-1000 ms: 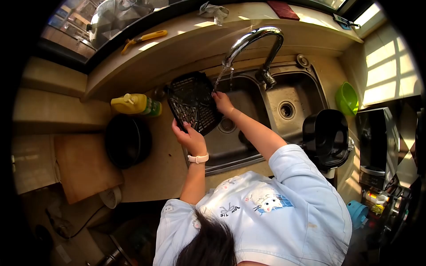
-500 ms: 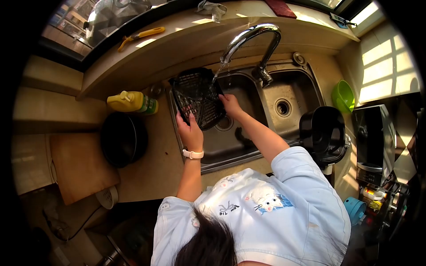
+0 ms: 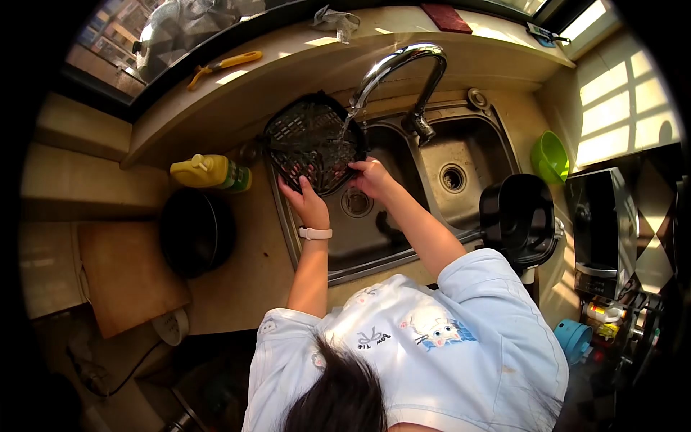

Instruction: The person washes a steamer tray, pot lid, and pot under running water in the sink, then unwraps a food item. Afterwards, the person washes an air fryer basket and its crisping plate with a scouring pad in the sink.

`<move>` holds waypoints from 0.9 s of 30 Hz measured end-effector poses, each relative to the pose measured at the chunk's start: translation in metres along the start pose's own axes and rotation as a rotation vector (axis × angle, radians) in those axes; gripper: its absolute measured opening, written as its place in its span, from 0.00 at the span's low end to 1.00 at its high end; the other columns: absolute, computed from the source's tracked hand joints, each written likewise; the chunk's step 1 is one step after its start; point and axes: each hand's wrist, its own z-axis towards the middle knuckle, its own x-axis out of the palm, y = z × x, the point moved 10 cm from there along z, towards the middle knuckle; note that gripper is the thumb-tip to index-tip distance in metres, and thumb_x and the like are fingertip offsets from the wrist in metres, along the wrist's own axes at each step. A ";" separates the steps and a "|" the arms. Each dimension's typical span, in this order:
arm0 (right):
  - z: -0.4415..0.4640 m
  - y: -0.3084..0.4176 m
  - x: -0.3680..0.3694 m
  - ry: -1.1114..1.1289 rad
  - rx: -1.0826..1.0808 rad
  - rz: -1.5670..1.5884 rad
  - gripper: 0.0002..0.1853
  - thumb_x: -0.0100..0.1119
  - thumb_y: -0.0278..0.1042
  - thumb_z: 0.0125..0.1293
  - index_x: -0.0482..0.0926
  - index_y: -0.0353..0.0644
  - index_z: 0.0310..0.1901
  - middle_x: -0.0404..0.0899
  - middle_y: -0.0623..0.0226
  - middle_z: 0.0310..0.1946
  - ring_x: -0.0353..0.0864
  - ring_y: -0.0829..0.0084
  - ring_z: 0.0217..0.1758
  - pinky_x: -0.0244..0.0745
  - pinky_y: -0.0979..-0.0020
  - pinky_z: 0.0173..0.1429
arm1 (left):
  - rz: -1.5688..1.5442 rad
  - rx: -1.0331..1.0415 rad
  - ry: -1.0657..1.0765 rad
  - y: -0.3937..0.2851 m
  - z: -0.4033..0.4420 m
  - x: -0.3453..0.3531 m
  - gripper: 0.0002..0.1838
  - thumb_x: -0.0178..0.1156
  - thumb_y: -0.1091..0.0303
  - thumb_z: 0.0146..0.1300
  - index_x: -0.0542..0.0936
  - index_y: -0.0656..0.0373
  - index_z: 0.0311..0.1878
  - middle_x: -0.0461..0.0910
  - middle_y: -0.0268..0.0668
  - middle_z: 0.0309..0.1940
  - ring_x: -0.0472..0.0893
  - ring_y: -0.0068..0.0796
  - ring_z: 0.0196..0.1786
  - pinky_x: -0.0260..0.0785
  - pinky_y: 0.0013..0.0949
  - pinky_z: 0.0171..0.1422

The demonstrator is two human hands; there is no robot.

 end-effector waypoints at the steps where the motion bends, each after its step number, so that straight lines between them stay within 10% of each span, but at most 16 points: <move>1: -0.004 0.006 0.008 0.053 0.025 -0.023 0.13 0.42 0.22 0.56 0.68 0.27 0.43 0.73 0.50 0.41 0.76 0.56 0.41 0.73 0.54 0.47 | 0.030 0.008 0.012 0.000 0.003 0.001 0.24 0.45 0.72 0.64 0.53 0.66 0.61 0.59 0.45 0.58 0.63 0.33 0.57 0.53 0.33 0.62; 9: 0.011 0.053 -0.023 -0.115 -0.136 -0.413 0.14 0.37 0.27 0.59 0.67 0.34 0.44 0.75 0.58 0.35 0.78 0.64 0.37 0.77 0.62 0.36 | 0.062 -0.066 0.161 -0.010 0.007 0.019 0.24 0.50 0.74 0.59 0.59 0.68 0.58 0.66 0.42 0.53 0.68 0.32 0.53 0.57 0.32 0.60; 12: 0.015 0.071 -0.006 -0.087 -0.233 -0.548 0.12 0.38 0.32 0.61 0.69 0.36 0.41 0.75 0.62 0.35 0.77 0.70 0.35 0.73 0.69 0.33 | -0.793 -0.728 0.169 0.029 0.017 0.025 0.19 0.49 0.81 0.54 0.68 0.64 0.51 0.70 0.42 0.49 0.72 0.38 0.50 0.67 0.35 0.53; 17: 0.017 0.063 -0.004 -0.311 -0.488 -0.638 0.13 0.44 0.38 0.64 0.71 0.36 0.40 0.75 0.65 0.34 0.72 0.76 0.36 0.68 0.74 0.41 | -0.708 -0.604 0.102 0.028 0.018 0.021 0.18 0.45 0.84 0.49 0.71 0.68 0.46 0.72 0.44 0.46 0.71 0.40 0.50 0.65 0.39 0.56; 19: 0.018 0.012 -0.028 -0.395 -0.141 -0.454 0.14 0.46 0.36 0.64 0.71 0.34 0.44 0.75 0.63 0.36 0.73 0.75 0.37 0.68 0.75 0.41 | -0.727 -0.715 0.011 0.038 0.011 0.022 0.18 0.44 0.85 0.47 0.72 0.68 0.45 0.73 0.43 0.44 0.71 0.40 0.48 0.65 0.38 0.56; 27: -0.048 0.083 -0.038 -0.506 -0.659 -0.424 0.11 0.42 0.32 0.65 0.68 0.31 0.41 0.74 0.64 0.34 0.73 0.76 0.32 0.70 0.76 0.37 | -0.718 -0.945 0.244 0.085 -0.016 0.067 0.07 0.51 0.77 0.55 0.71 0.64 0.38 0.74 0.41 0.39 0.73 0.35 0.44 0.66 0.39 0.51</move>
